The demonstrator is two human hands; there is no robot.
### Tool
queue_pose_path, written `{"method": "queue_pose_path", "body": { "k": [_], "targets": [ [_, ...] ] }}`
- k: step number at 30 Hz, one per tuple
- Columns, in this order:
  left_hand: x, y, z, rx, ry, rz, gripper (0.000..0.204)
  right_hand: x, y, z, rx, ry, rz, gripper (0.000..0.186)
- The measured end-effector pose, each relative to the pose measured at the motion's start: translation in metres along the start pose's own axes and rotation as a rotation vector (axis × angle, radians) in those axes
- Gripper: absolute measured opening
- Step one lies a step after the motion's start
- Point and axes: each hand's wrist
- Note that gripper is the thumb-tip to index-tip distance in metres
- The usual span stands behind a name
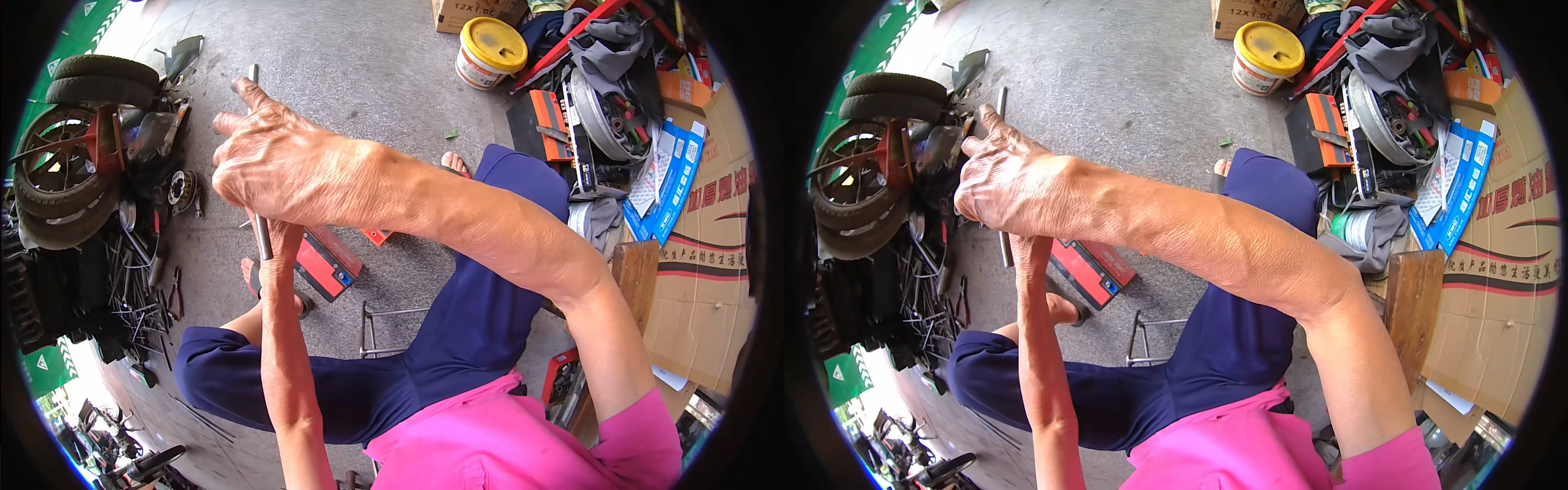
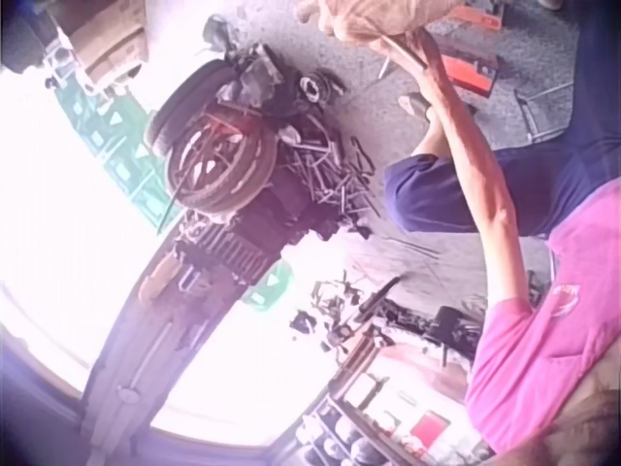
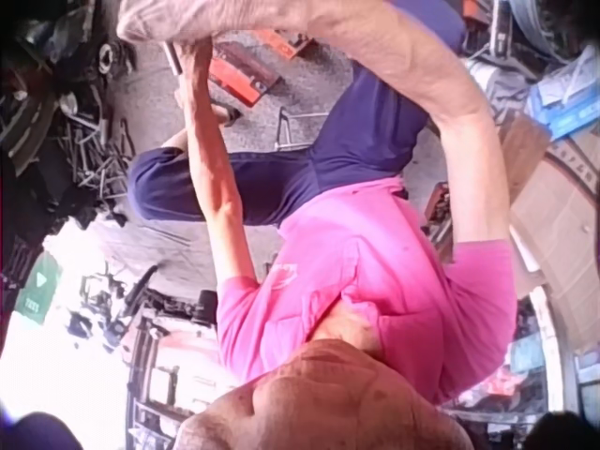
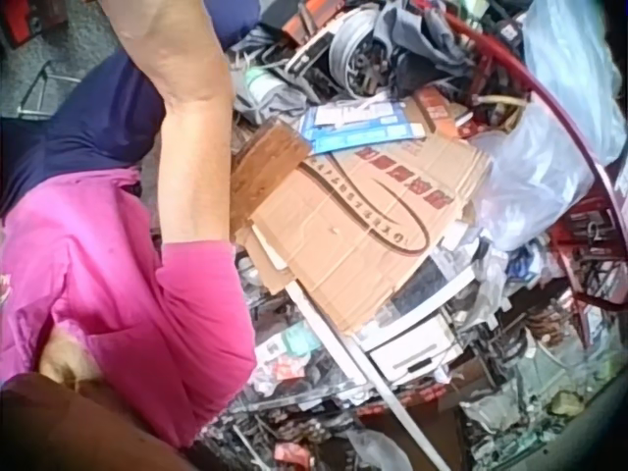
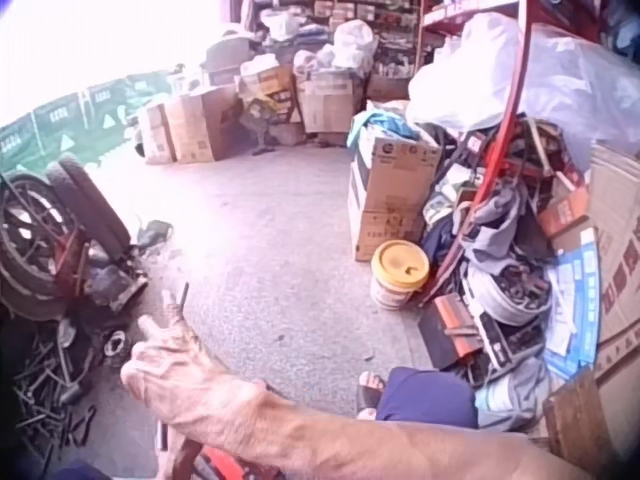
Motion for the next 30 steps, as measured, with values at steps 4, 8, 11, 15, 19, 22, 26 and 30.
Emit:
{"method": "queue_pose_path", "body": {
  "k": [4,8,11,15,19,22,26,30],
  "targets": [
    [-0.003,-0.05,0.003,0.062,0.045,-0.301,0.038,0.009,-0.011,-0.008,0.045,-0.23,-0.087,0.017],
    [-0.019,-0.072,0.0,0.08,0.04,-0.393,0.033,-0.02,0.011,-0.001,0.343,-0.172,-0.061,0.04],
    [-0.014,-0.076,-0.002,0.08,0.049,-0.426,0.029,-0.009,0.014,-0.004,0.506,0.144,-0.029,0.038],
    [-0.02,-0.081,-0.002,0.061,0.047,-0.491,0.024,0.005,0.005,-0.009,0.452,0.04,0.099,0.031],
    [-0.026,-0.091,-0.001,0.042,0.046,-0.49,0.015,0.007,-0.007,-0.019,0.189,-0.056,-0.012,0.018],
    [-0.024,-0.092,-0.005,0.014,0.056,-0.505,0.01,0.0,-0.014,-0.014,0.041,-0.047,-0.069,0.009],
    [-0.025,-0.098,-0.002,-0.018,0.078,-0.639,0.014,0.011,-0.019,-0.006,0.078,-0.183,-0.294,0.007],
    [-0.03,-0.095,-0.001,-0.055,0.098,-0.478,0.022,0.009,-0.012,-0.003,0.317,-0.289,-0.404,0.023]
  ]
}}
Point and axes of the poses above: each hand's wrist, its own z-axis towards the middle knuckle, its own x-axis out of the palm, y = z × x, and after that the axes turned 8 degrees about -x, right-handed
